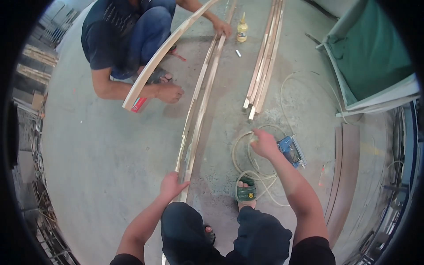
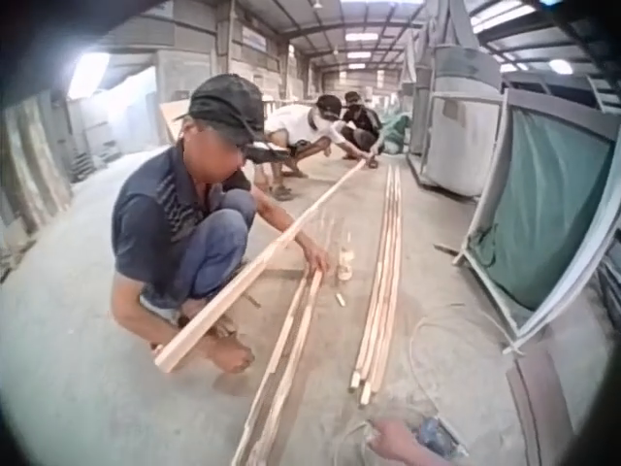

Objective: Assembling curved wooden frames using a staple gun and wooden slats on the factory floor.

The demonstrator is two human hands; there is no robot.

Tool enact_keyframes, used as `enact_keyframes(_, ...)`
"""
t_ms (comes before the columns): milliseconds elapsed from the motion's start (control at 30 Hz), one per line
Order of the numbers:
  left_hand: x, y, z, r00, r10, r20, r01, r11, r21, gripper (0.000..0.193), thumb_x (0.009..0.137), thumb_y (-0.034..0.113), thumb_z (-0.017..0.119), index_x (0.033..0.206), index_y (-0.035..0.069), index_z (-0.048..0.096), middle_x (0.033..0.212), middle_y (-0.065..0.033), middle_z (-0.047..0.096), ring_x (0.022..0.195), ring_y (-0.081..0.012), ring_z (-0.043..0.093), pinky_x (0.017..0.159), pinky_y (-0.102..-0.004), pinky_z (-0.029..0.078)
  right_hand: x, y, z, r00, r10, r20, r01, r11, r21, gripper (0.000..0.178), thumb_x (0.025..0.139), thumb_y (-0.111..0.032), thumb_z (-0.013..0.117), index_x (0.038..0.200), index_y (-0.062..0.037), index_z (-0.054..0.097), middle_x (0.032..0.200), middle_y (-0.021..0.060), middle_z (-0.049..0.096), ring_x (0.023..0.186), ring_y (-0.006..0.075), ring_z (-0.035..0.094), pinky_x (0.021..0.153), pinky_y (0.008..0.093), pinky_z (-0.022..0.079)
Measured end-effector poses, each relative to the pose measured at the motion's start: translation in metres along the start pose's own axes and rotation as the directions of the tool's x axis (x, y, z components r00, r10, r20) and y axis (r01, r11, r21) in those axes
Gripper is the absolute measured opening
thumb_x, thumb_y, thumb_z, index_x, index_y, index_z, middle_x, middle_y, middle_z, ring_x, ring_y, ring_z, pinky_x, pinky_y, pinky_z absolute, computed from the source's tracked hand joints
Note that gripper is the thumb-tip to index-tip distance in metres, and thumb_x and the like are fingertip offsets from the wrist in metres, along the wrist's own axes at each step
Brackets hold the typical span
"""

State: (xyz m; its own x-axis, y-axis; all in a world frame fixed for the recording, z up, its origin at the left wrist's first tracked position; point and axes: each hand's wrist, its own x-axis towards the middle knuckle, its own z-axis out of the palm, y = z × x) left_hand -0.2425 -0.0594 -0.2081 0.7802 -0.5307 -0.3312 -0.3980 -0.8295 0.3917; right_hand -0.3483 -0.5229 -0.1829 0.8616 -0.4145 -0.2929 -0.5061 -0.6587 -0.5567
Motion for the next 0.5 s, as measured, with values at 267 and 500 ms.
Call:
enact_keyframes(267, -0.016, 0.006, 0.035, 0.953, -0.013, 0.303, 0.039, 0.996, -0.079, 0.066, 0.079, 0.051, 0.088, 0.112, -0.002, 0.066, 0.099, -0.0237, 0.075, 0.101, -0.0449, 0.073, 0.086, -0.0536, 0.059, 0.031, -0.079, 0.092, 0.972, -0.045, 0.233, 0.028, 0.997, 0.074, 0.064, 0.088, -0.029, 0.075, 0.146, -0.0067, 0.059, 0.124, 0.0207, 0.073, 0.115, 0.0394, 0.071, 0.101, 0.0468, 0.057)
enact_keyframes(500, -0.007, -0.006, 0.024, 0.841, 0.01, 0.541, 0.141, 0.961, -0.236, 0.076, 0.08, 0.053, 0.087, 0.125, -0.003, 0.061, 0.113, -0.0264, 0.072, 0.108, -0.0409, 0.072, 0.09, -0.0476, 0.059, 0.047, -0.102, 0.108, 0.985, -0.08, 0.154, 0.086, 0.996, -0.034, 0.059, 0.091, -0.033, 0.075, 0.141, -0.0067, 0.061, 0.137, 0.0172, 0.067, 0.128, 0.037, 0.064, 0.11, 0.0503, 0.05)
